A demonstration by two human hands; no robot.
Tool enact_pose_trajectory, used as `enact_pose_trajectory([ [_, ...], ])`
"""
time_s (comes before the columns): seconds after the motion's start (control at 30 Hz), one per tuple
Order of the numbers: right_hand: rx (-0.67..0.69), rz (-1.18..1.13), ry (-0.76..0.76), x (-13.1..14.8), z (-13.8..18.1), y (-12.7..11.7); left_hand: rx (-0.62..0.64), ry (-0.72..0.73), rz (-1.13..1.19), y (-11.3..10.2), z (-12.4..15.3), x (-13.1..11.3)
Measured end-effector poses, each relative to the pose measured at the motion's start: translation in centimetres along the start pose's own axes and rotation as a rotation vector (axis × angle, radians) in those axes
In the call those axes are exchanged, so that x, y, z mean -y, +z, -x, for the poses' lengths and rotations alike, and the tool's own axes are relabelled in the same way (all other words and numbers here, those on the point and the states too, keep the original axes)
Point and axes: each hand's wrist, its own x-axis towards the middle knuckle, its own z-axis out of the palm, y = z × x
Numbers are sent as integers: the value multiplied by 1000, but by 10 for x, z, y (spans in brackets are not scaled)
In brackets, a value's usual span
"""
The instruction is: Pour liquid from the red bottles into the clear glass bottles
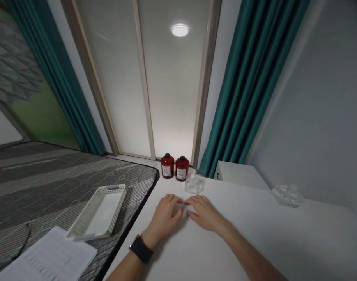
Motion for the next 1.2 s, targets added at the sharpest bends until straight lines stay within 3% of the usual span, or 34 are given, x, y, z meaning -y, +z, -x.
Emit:
enact_pose_trajectory([
  [0.2, 95, 104, 18, 6, 2, -3, -52, -45, 13, -6, -2, 1],
  [0.37, 128, 116, 20, 8, 3, -5, -132, -52, -26, -20, -19, 5],
  [0.53, 143, 85, 13, 5, 6, -4, -247, -51, -202, -33, -57, 24],
  [0.7, 135, 79, 16, 4, 7, -1, -342, -192, -259, -46, -105, 46],
  [0.93, 146, 106, 27, 9, 5, -2, -337, -251, -246, -46, -143, 69],
  [1.2, 153, 116, 45, 11, 5, -4, -284, -253, -145, -39, -156, 84],
])
